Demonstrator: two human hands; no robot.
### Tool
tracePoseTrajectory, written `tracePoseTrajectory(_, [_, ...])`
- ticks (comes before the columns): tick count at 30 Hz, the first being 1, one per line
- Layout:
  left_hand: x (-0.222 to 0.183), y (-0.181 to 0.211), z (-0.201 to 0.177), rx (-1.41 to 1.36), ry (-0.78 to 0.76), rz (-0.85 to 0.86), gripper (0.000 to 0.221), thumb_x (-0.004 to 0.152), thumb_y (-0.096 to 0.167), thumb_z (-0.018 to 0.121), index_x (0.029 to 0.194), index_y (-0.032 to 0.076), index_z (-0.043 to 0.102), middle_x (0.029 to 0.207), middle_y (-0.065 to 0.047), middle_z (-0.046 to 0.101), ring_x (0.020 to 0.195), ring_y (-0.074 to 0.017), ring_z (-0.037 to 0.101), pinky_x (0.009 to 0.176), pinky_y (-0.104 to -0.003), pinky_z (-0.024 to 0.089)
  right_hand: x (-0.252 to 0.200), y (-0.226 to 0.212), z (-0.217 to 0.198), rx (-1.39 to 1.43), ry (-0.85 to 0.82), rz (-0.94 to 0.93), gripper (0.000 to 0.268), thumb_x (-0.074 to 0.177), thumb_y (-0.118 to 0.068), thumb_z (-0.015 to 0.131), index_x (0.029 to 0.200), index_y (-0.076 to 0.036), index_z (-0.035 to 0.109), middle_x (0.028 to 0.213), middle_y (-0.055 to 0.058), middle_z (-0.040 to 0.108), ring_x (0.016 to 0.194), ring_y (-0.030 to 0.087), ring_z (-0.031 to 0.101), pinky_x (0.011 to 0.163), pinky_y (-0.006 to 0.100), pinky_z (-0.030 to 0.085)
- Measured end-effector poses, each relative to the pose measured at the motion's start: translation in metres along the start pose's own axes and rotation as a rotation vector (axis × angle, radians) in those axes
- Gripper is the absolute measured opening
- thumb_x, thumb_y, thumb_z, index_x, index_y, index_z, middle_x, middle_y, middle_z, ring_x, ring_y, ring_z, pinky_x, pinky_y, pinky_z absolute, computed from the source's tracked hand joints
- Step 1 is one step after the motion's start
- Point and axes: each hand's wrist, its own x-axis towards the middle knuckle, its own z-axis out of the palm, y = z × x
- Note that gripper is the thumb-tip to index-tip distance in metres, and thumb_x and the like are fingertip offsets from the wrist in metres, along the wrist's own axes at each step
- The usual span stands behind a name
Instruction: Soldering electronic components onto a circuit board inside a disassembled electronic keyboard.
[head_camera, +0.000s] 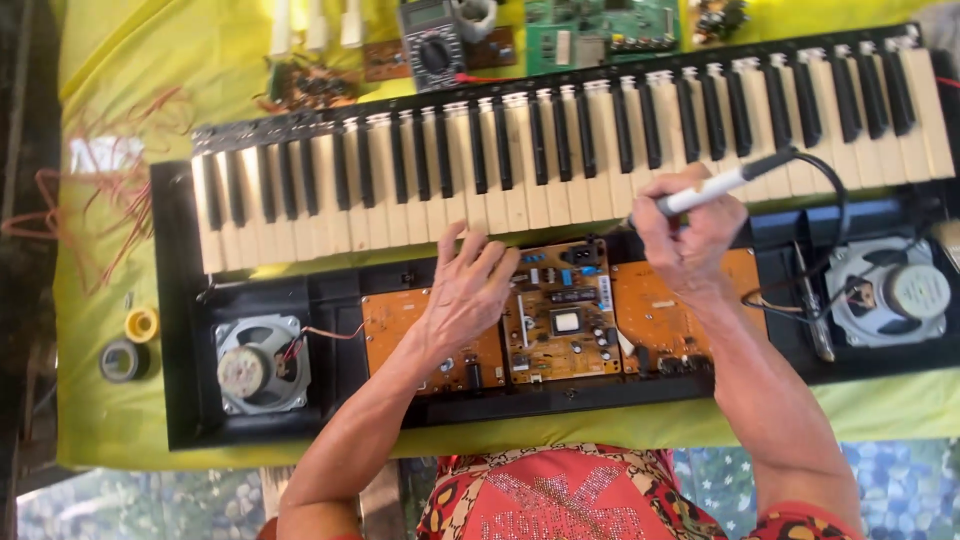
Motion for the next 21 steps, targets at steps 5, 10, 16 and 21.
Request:
tracePoseTrajectory(5, [0.001, 0.001, -0.001, -0.016, -0.037, -0.001, 0.028, 0.077, 0.002, 0.067, 0.104, 0.007, 0.07, 0.09, -0.008, 0.058, 0.091, -0.0267, 0.056, 0.109, -0.06, 0.037, 0.015, -0.019, 0.001, 0.044, 0.011, 0.032, 0.013, 0.095, 0.0, 0.078, 0.088, 0.001, 0.068, 0.07, 0.008, 0.058, 0.051, 0.019, 0.056, 0.051, 0.029, 0.049])
tracePoseTrajectory(10, [0.0, 0.0, -0.001, -0.016, -0.062, -0.012, 0.028, 0.078, 0.002, 0.067, 0.104, 0.008, 0.07, 0.091, -0.008, 0.061, 0.093, -0.0257, 0.058, 0.109, -0.06, 0.037, 0.026, -0.034, 0.001, 0.069, 0.005, 0.051, 0.014, 0.095, 0.003, 0.078, 0.088, 0.002, 0.066, 0.07, 0.009, 0.056, 0.048, 0.017, 0.053, 0.047, 0.028, 0.047])
tracePoseTrajectory(16, [-0.001, 0.001, 0.001, -0.004, -0.059, -0.007, 0.027, 0.079, 0.002, 0.067, 0.104, 0.01, 0.071, 0.092, -0.008, 0.062, 0.093, -0.0248, 0.058, 0.109, -0.06, 0.038, 0.027, -0.041, 0.006, 0.091, -0.021, 0.051, 0.013, 0.093, 0.007, 0.077, 0.088, 0.004, 0.066, 0.074, 0.012, 0.058, 0.053, 0.023, 0.059, 0.047, 0.027, 0.048])
tracePoseTrajectory(21, [-0.006, -0.001, 0.007, -0.027, -0.028, -0.013, 0.026, 0.081, 0.002, 0.065, 0.105, 0.01, 0.071, 0.092, -0.008, 0.063, 0.093, -0.025, 0.059, 0.108, -0.061, 0.039, 0.031, -0.045, 0.003, -0.001, -0.062, 0.022, 0.013, 0.095, 0.003, 0.078, 0.089, 0.001, 0.066, 0.075, 0.014, 0.057, 0.057, 0.028, 0.062, 0.045, 0.032, 0.053])
